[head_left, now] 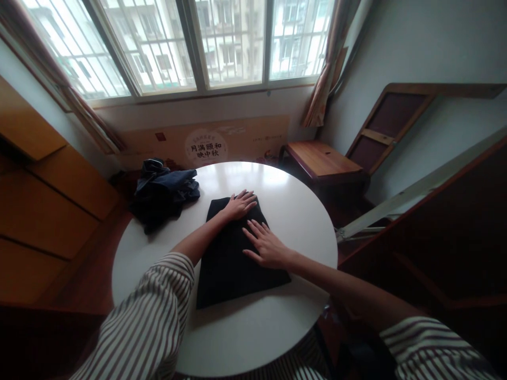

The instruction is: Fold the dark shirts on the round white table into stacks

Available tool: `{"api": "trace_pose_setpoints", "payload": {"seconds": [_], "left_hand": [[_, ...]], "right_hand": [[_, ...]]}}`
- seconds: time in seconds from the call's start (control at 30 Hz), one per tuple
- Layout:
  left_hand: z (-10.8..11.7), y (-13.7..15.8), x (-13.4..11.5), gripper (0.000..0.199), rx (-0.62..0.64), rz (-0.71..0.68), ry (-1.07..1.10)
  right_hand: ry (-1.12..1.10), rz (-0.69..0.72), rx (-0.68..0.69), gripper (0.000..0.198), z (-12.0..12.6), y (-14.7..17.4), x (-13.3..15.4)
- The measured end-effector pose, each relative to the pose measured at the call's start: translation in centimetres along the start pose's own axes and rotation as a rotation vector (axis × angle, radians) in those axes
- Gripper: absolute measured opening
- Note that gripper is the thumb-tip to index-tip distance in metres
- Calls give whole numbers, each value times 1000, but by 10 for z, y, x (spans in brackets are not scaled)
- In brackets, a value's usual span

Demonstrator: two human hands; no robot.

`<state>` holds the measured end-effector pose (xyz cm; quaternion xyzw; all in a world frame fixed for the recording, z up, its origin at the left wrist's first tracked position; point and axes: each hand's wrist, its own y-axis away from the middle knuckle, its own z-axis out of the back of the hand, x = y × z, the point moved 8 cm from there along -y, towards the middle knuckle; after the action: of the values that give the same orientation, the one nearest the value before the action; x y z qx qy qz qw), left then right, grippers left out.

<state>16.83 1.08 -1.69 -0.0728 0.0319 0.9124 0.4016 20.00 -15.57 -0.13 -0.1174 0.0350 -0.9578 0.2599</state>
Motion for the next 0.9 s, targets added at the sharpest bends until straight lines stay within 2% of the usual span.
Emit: {"api": "trace_pose_setpoints", "payload": {"seconds": [0.1, 0.23, 0.3, 0.37, 0.5, 0.6, 0.73, 0.9], "left_hand": [[-2, -8, 7, 51, 1, 31, -1], [-6, -19, 13, 50, 10, 56, 44], [-7, -24, 16, 49, -21, 55, 82], [-6, -27, 17, 48, -70, 35, 138], [-5, -31, 22, 49, -107, -7, 207], [-7, -34, 27, 49, -85, -26, 214], [-7, -38, 30, 47, -56, -65, 223], [-6, -38, 32, 47, -51, -36, 239]], "right_hand": [[-28, 7, 10, 80, -15, 34, 12], [-60, 51, 19, 83, -4, 64, 36], [-88, 71, 17, 67, 10, 59, 35], [-134, 52, 3, 50, 26, 37, 21], [-144, -13, -61, 44, 42, -27, -33], [-125, 20, -17, 51, 27, -56, -62], [-53, 1, 24, 56, 1, -47, -77], [14, 34, 84, 55, -11, -12, -60]]}}
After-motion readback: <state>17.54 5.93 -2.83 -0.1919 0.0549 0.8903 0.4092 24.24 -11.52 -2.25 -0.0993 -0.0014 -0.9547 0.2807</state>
